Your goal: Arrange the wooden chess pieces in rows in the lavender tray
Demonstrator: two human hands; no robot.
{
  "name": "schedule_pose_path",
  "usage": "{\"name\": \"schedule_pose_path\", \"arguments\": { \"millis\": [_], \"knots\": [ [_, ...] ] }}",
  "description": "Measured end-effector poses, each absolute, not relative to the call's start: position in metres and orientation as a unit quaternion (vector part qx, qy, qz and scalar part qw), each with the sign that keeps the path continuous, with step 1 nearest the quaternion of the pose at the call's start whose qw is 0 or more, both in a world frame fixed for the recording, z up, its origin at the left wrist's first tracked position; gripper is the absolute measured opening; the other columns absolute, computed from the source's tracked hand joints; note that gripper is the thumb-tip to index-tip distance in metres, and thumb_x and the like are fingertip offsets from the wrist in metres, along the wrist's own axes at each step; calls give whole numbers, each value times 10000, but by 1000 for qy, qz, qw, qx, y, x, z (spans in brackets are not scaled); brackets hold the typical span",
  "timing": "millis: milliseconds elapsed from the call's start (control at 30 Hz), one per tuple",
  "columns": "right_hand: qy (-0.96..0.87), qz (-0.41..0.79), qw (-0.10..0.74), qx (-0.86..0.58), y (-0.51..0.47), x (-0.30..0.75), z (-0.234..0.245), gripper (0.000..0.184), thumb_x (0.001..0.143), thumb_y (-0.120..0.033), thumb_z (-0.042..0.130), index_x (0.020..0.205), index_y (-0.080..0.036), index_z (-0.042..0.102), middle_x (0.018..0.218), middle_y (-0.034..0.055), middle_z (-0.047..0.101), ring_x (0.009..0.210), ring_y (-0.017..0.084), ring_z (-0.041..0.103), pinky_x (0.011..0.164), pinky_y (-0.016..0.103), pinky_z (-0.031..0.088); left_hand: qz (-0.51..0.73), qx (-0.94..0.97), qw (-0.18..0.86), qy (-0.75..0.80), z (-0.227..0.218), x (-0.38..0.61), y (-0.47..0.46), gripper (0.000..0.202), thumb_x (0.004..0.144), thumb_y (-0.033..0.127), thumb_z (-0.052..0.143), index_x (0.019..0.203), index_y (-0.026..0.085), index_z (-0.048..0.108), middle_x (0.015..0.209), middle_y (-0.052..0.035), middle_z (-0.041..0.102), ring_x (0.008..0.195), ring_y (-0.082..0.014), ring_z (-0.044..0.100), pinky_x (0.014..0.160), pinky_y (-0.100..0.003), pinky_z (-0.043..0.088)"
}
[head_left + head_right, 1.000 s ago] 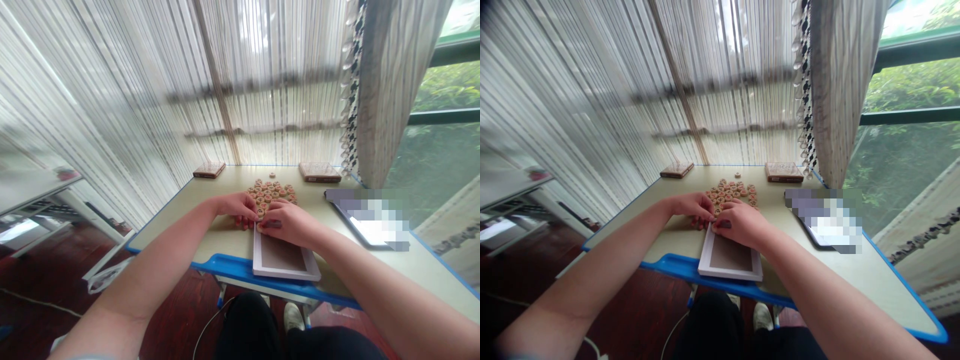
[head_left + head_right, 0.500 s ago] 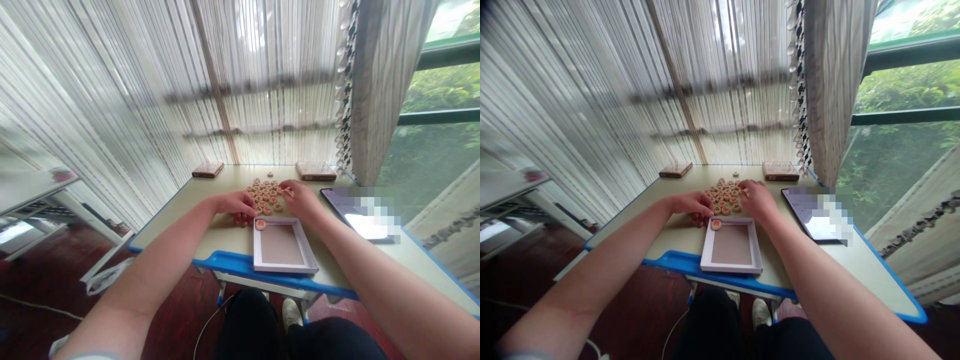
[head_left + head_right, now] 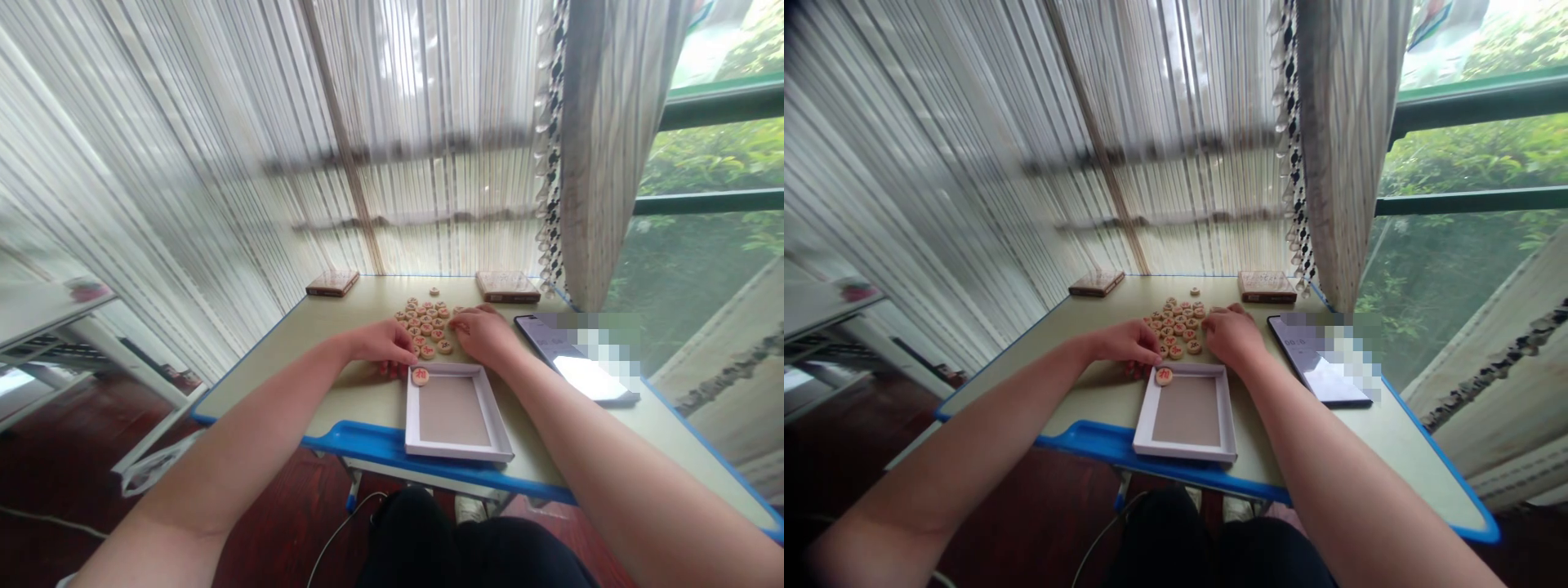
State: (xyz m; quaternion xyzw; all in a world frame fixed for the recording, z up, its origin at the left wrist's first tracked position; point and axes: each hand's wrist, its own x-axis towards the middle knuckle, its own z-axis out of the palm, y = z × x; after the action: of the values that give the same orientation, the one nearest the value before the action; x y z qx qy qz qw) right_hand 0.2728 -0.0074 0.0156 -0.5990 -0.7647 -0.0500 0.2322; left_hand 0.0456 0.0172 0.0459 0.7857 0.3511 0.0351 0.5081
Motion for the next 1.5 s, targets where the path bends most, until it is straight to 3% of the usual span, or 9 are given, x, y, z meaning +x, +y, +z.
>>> {"name": "schedule_pose_path", "arguments": {
  "millis": [300,433,567,867,1000,1100,1200,1333,1500],
  "knots": [
    [-748,-16,203,-632,-7,288,22,245,723,-177,504,844,-232,709,763,66,675,864,220,549,722,282,402,63,777,501,376,48,44,19,271,666,381,649,680,121,574,560,-6,627,508,-125,600,434,-196,416],
    [-743,-20,213,-634,-6,289,18,220,745,-276,532,884,-216,693,844,58,686,876,224,539,747,288,399,78,774,494,388,48,43,22,295,660,403,645,681,120,566,568,-4,631,509,-129,599,477,-221,450],
    [-736,-37,240,-632,-5,289,14,330,768,-364,529,1026,-206,662,965,75,670,926,230,532,792,301,396,89,778,488,386,47,43,23,316,648,417,650,681,113,572,559,-7,624,506,-133,593,483,-231,451],
    [-716,-30,276,-641,-4,289,18,218,702,-362,588,820,-207,684,827,63,675,858,247,525,731,323,405,87,775,492,386,46,41,24,324,631,422,665,686,116,577,567,-11,626,516,-140,598,448,-216,417],
    [-767,-1,307,-564,-26,271,38,180,669,-348,630,778,-206,647,840,47,646,821,213,530,717,308,405,82,782,494,372,46,40,26,311,642,412,661,695,117,580,582,-13,637,532,-140,604,489,-230,449],
    [-845,71,263,-460,-48,252,48,191,667,-354,651,785,-204,642,823,33,629,785,176,545,689,272,412,82,784,492,370,46,39,26,319,636,421,666,695,118,586,581,-8,636,535,-138,603,508,-236,460],
    [-887,61,231,-395,-61,238,45,245,661,-387,670,833,-213,671,846,41,636,854,196,544,736,286,409,80,783,493,370,46,39,27,330,625,434,675,695,122,589,586,-5,638,537,-136,602,519,-241,464],
    [-890,59,214,-399,-62,236,36,341,660,-437,674,924,-223,681,853,55,655,895,224,542,732,303,418,81,780,497,371,45,38,28,335,616,439,683,684,126,586,579,-4,635,535,-135,600,522,-244,466],
    [-892,96,217,-385,-62,241,40,267,710,-421,638,912,-257,701,859,30,655,850,189,560,737,281,426,77,785,494,366,47,38,26,340,618,441,679,669,121,578,569,-2,627,535,-129,595,517,-233,456]
  ]
}}
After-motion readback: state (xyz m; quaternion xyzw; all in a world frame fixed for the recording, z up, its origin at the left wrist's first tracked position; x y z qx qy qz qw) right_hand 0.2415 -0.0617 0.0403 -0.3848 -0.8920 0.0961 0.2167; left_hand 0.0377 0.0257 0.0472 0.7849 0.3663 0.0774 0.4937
